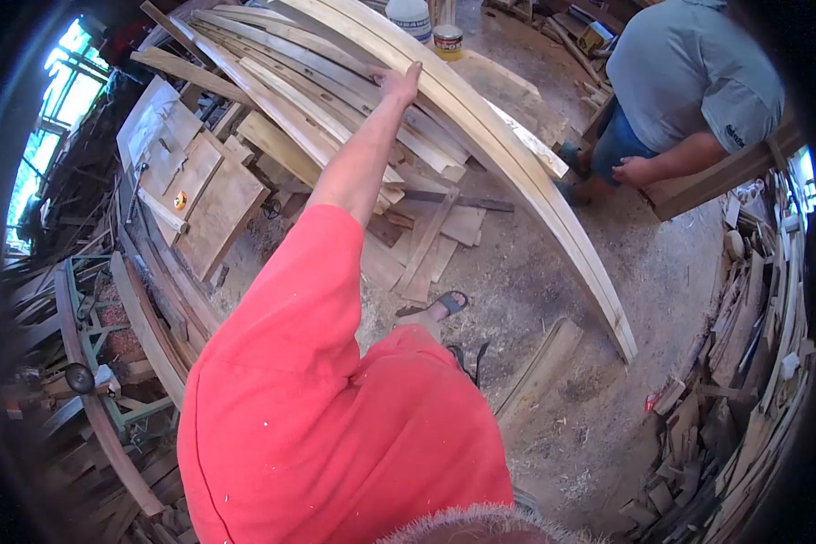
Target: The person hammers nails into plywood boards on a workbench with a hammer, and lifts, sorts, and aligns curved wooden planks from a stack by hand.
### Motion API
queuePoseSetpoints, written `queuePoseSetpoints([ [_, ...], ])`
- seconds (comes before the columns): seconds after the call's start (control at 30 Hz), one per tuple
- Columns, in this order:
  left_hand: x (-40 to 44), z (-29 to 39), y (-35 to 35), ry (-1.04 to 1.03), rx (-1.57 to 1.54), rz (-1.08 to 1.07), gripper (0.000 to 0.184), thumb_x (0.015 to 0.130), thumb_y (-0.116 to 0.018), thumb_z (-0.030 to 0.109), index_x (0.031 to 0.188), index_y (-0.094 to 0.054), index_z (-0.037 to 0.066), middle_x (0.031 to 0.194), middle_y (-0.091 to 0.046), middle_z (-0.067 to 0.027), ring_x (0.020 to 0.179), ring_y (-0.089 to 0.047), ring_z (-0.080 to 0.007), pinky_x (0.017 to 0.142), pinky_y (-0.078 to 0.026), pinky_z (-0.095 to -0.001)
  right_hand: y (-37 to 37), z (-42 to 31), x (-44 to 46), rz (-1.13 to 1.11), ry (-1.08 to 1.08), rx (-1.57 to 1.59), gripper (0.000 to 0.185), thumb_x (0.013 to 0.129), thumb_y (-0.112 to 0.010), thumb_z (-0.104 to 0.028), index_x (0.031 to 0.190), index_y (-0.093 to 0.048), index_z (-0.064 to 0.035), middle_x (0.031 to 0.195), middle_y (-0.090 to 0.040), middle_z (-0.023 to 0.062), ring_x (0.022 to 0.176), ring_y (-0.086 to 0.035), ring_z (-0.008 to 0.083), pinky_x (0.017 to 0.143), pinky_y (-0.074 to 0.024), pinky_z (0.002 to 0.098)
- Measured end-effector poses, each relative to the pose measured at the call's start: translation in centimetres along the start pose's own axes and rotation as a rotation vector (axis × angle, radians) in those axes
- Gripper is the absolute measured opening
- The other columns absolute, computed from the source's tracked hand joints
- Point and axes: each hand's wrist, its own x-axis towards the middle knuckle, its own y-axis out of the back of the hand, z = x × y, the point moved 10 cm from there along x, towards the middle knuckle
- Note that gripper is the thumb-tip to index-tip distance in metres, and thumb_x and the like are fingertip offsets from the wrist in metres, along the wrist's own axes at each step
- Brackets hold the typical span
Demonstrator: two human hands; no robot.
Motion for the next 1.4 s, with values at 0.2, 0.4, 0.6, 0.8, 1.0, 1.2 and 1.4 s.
queuePoseSetpoints([
  [0.2,1.7,-2.4,-1.6,0.028,0.006,-0.071,0.131,0.079,-0.068,0.056,0.134,0.023,-0.02,0.147,-0.006,-0.0416,0.141,-0.017,-0.0435,0.117,-0.018,-0.0358,2.9,-1.1,-1.4,0.189,0.049,0.37,0.053,0.092,-0.058,-0.03,0.139,-0.041,-0.0105,0.119,-0.062,0.0168,0.105,-0.063,0.0286,0.077,-0.0536,0.0399],
  [0.4,0.8,-1.0,-0.6,0.005,0.106,-0.055,0.135,0.08,-0.063,0.063,0.128,0.026,-0.025,0.144,-0.014,-0.0454,0.139,-0.024,-0.0447,0.116,-0.021,-0.0345,9.6,-6.5,-3.5,0.359,0.13,0.59,0.048,0.094,-0.056,-0.021,0.139,-0.04,-0.0123,0.115,-0.064,0.0099,0.092,-0.066,0.0254,0.068,-0.0537,0.0369],
  [0.6,3.5,-2.9,-1.1,-0.024,0.246,0.017,0.124,0.086,-0.055,0.062,0.131,0.017,-0.027,0.144,-0.01,-0.0459,0.14,-0.02,-0.0458,0.117,-0.017,-0.0392,3.7,-8.2,-4.0,0.253,0.133,0.465,0.048,0.094,-0.055,-0.018,0.139,-0.041,-0.0093,0.116,-0.064,0.0134,0.092,-0.067,0.0252,0.07,-0.0547,0.0372],
  [0.8,5.8,-4.2,-2.0,-0.072,0.355,0.094,0.123,0.085,-0.056,0.062,0.133,0.015,-0.026,0.145,-0.01,-0.0456,0.14,-0.018,-0.0473,0.117,-0.016,-0.0371,-4.2,-3.1,-2.5,0.091,0.107,0.237,0.052,0.091,-0.059,-0.016,0.138,-0.042,-0.0031,0.11,-0.066,0.0141,0.087,-0.066,0.0236,0.066,-0.0553,0.0335],
  [1.0,11.7,-7.2,-7.5,-0.574,1.039,-0.2,0.058,0.097,-0.024,0.057,0.15,-0.026,0.034,0.153,-0.032,-0.0088,0.14,-0.031,-0.0354,0.111,-0.004,-0.0653,-3.6,-2.3,-5.6,0.182,0.05,0.271,0.05,0.088,-0.06,-0.013,0.134,-0.048,0.0003,0.102,-0.067,0.015,0.078,-0.068,0.019,0.059,-0.0537,0.0319],
  [1.2,8.2,-3.8,-5.6,-0.544,1.272,-0.271,0.115,0.078,-0.067,0.06,0.147,0.003,0.0,0.149,-0.037,-0.0148,0.122,-0.052,-0.0326,0.094,-0.045,-0.0477,-0.4,-3.6,-5.8,0.275,0.093,0.413,0.052,0.09,-0.06,-0.018,0.136,-0.046,-0.0011,0.104,-0.066,0.0116,0.082,-0.067,0.0192,0.063,-0.0521,0.0324],
  [1.4,3.8,-3.7,-0.8,0.168,0.097,-0.127,0.151,0.066,-0.072,0.071,0.131,0.032,-0.018,0.142,-0.037,-0.0307,0.111,-0.057,-0.035,0.074,-0.056,-0.0348,1.8,-3.7,-5.8,0.389,0.191,0.35,0.051,0.089,-0.06,-0.016,0.135,-0.047,-0.0005,0.1,-0.067,0.0126,0.077,-0.066,0.0179,0.058,-0.0509,0.0298],
])
